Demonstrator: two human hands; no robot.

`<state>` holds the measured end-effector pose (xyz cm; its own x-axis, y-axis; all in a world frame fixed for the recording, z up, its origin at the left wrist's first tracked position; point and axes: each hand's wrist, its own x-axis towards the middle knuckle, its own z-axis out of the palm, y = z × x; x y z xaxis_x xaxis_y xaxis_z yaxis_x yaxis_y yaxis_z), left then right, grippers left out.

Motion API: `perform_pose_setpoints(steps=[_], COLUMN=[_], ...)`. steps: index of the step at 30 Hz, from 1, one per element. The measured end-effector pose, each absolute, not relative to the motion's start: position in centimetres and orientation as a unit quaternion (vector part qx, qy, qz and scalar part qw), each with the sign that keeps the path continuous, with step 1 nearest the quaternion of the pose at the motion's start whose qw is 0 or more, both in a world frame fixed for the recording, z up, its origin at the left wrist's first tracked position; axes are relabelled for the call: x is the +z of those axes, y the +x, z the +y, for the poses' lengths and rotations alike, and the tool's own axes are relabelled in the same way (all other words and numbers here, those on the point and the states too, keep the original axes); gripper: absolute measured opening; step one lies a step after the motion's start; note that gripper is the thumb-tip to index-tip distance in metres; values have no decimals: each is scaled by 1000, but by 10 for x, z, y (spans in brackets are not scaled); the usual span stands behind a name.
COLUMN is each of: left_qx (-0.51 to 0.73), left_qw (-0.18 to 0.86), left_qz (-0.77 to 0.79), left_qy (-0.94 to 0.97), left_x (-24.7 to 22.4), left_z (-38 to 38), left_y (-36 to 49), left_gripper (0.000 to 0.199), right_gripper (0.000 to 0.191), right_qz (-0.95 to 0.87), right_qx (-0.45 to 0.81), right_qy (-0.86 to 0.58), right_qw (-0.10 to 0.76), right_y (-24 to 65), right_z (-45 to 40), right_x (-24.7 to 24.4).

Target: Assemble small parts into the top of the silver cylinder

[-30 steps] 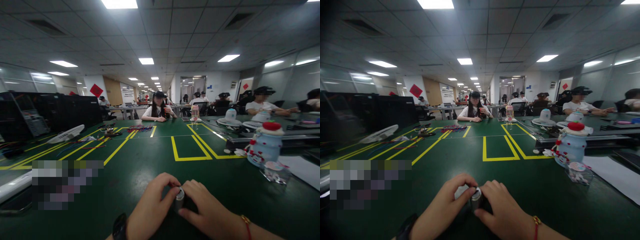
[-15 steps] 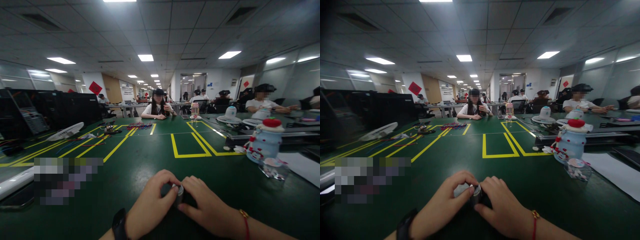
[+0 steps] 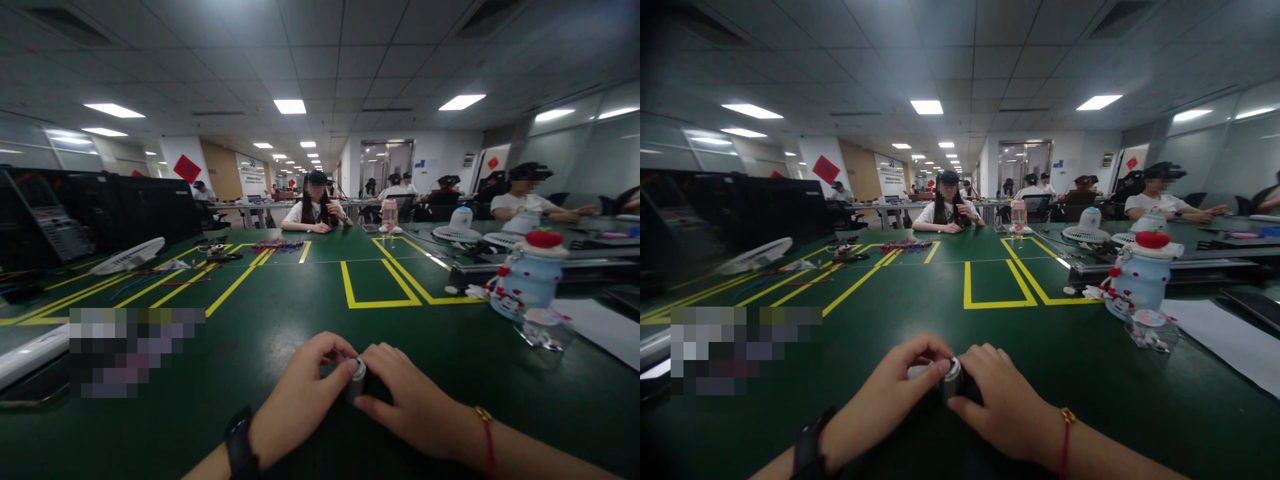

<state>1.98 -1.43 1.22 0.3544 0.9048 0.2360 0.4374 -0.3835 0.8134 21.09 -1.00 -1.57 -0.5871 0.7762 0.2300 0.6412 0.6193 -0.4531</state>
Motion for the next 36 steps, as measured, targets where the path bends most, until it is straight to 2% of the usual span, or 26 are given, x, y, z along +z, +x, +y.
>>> perform_pose_setpoints(steps=[11, 19, 36], left_qx=[357, 399, 204], left_qw=[364, 462, 291], left_qz=[441, 434, 467], left_qy=[738, 663, 810], left_x=[9, 11, -9], left_z=[-13, -6, 6], left_y=[19, 9, -19], left_gripper=[13, 22, 11], right_gripper=[22, 20, 21], right_qz=[-880, -878, -878], right_qx=[158, 165, 176], right_qy=[-395, -398, -399], right_qw=[213, 210, 200], right_y=[212, 213, 214], right_z=[-9, -9, -9], right_x=[-16, -15, -13])
